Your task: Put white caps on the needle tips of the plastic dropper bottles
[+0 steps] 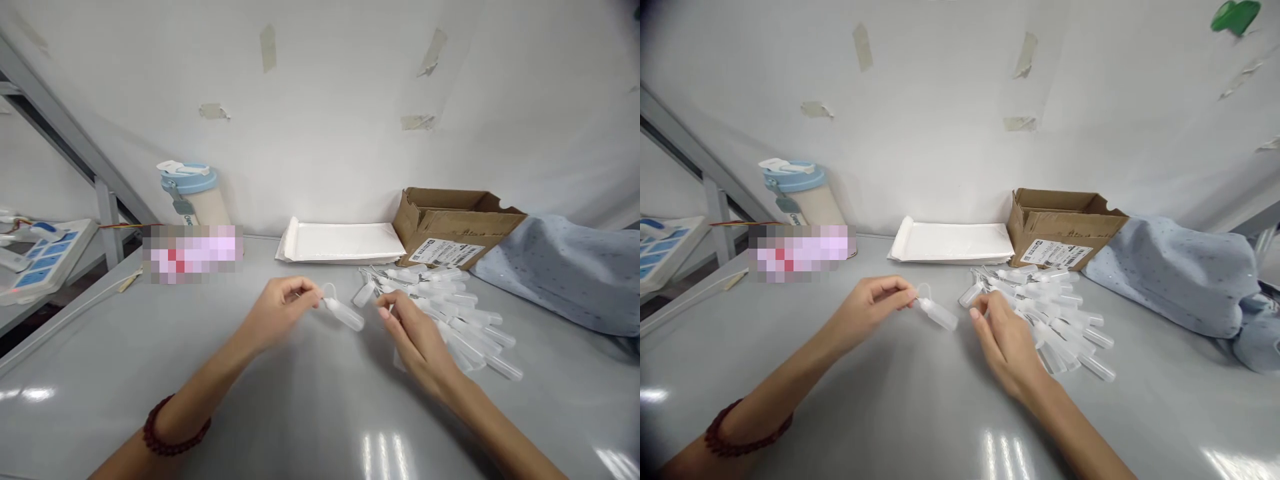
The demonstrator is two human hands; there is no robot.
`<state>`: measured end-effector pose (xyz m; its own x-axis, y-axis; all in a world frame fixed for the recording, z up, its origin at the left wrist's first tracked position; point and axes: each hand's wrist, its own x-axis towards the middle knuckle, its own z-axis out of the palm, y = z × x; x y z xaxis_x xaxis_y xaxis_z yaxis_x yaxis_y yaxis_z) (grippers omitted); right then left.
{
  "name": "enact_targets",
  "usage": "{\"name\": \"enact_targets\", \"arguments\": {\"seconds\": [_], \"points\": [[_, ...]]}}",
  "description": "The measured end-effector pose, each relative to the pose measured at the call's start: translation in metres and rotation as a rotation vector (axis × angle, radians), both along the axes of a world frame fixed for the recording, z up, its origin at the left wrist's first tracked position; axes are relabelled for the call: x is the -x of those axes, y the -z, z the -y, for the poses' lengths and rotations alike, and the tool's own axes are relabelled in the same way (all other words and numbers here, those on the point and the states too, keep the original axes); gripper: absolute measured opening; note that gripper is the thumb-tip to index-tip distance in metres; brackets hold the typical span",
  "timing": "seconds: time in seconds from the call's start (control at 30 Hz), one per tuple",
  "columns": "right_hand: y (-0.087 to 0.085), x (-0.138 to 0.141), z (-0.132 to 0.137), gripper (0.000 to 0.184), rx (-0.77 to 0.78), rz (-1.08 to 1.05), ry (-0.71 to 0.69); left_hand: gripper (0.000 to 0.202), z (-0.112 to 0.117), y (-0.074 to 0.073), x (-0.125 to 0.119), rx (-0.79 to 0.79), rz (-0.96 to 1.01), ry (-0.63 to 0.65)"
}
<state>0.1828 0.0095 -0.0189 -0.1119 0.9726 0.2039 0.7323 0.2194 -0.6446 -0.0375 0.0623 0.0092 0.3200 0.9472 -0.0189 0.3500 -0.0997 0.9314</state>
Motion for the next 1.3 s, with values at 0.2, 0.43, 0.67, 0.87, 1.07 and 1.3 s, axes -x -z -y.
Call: {"name": "enact_targets", "arguments": {"seconds": [0.2,0.43,0.67,0.87,1.07,1.3], "points": [[0.015,-0.011,-0.014,0.023,-0.267,0.382,0.052,0.027,-0.025,0.013,0.021,-0.020,-0.205,-0.027],[0.019,0.004,-0.012,0.032,-0.247,0.683,-0.068,0.023,-0.026,0.029,0.018,-0.194,-0.287,-0.016],[0.013,0.004,-0.012,0.026,-0.174,0.640,-0.113,0.034,-0.018,0.030,0.017,-0.102,-0.367,0.069],[0.019,0.000,-0.015,0.013,-0.222,0.548,-0.033,0.052,-0.012,0.026,0.017,0.008,-0.465,0.161],[0.027,-0.002,-0.015,0.020,-0.259,0.472,-0.007,0.051,-0.008,0.026,0.010,-0.089,-0.484,0.052],[0.020,0.000,-0.007,0.025,-0.396,0.179,-0.058,0.035,0.004,0.025,-0.003,-0.301,-0.378,0.030]]}}
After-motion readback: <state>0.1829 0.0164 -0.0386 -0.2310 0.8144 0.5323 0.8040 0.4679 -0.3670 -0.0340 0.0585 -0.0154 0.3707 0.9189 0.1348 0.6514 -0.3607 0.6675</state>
